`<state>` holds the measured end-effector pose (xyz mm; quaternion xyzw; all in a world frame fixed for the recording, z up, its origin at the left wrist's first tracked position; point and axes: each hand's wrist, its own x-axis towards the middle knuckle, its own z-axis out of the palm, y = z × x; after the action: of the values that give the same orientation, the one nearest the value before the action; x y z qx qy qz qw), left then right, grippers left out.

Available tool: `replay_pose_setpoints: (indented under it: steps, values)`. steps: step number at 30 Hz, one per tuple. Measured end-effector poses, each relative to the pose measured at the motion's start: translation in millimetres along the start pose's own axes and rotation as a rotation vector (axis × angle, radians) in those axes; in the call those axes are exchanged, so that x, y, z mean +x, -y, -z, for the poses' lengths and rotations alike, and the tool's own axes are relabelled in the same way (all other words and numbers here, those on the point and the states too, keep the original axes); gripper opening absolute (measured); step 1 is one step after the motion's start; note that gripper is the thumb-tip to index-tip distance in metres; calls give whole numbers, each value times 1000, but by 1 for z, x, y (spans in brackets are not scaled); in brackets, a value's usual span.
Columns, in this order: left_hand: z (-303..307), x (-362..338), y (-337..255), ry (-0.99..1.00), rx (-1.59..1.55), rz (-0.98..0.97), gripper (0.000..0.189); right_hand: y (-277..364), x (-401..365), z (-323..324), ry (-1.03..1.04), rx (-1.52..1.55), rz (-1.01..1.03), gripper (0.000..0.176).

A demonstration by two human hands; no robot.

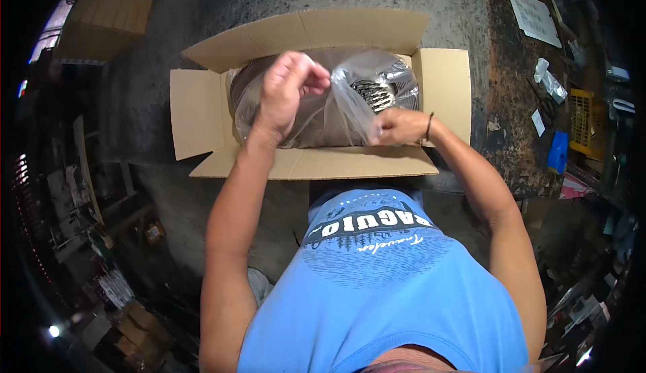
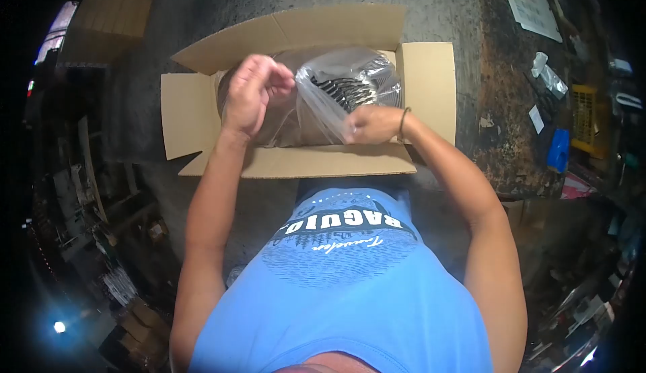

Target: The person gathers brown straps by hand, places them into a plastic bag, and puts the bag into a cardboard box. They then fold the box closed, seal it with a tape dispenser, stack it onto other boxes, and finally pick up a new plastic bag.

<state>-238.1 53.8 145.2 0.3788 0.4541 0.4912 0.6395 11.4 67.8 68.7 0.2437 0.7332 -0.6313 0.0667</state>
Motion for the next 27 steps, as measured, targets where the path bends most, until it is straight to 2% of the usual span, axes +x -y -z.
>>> replay_pose_setpoints:
  steps: [1, 2, 4, 5, 6, 8, 10, 11, 12, 14, 15, 16, 18, 19, 21, 22, 24, 25, 27]
  values:
    - [2, 0, -2, -98, 80, -10, 32, -10, -4, 4, 3, 232, -93, 9]
    - [4, -4, 7, -100, 73, -13, 32, -21, -8, 8, 1, 464, -187, 9]
    - [12, -14, 36, 97, 1212, -324, 72, -26, -14, 13, -11, 476, -106, 12]
    - [16, -18, 49, 296, 1371, -177, 88, -26, -18, 14, -9, 470, -106, 12]
    - [3, -22, 41, 432, 1461, 109, 64, -23, -22, 16, 39, 576, -117, 14]
    - [15, -18, 75, 351, 1358, 86, 39, -19, -19, 13, 93, 680, -129, 16]
    - [7, -17, 62, 210, 1067, -140, 22, -16, -14, 10, -257, 847, -226, 22]
    - [4, -18, 50, 178, 1077, -185, 19, -25, -7, 8, -300, 479, -241, 23]
    - [5, -18, 47, 174, 1076, -182, 19, -31, -1, 5, -295, 479, -241, 23]
    - [6, -15, 43, 205, 1133, -181, 20, -42, 11, -2, -208, -274, -115, 23]
    - [4, -14, 42, 190, 1165, -204, 18, -56, 24, -13, -179, -396, -328, 26]
    - [-2, -15, 44, 193, 1164, -200, 18, -61, 28, -20, -177, -391, -328, 26]
    - [-17, -12, 46, 146, 1141, -569, 15, -67, 36, -24, 38, -960, -170, 25]
    - [-23, -13, 45, 141, 1237, -605, 10, -72, 36, -26, 39, -966, -155, 25]
    - [-25, -15, 42, 101, 1290, -599, 9, -75, 39, -28, -210, -849, 48, 14]
    - [-25, -16, 41, 82, 1319, -587, 9, -61, 40, -34, -209, -854, 72, 14]
    - [-21, -14, 47, 63, 1280, -617, 10, -14, 28, -35, -257, -793, -52, 10]
    - [-18, -16, 50, 65, 1216, -638, 11, 4, 29, -34, -251, -789, -40, 10]
    - [-18, -16, 41, 109, 1166, -630, 13, 29, 36, -33, -183, -807, -208, 14]
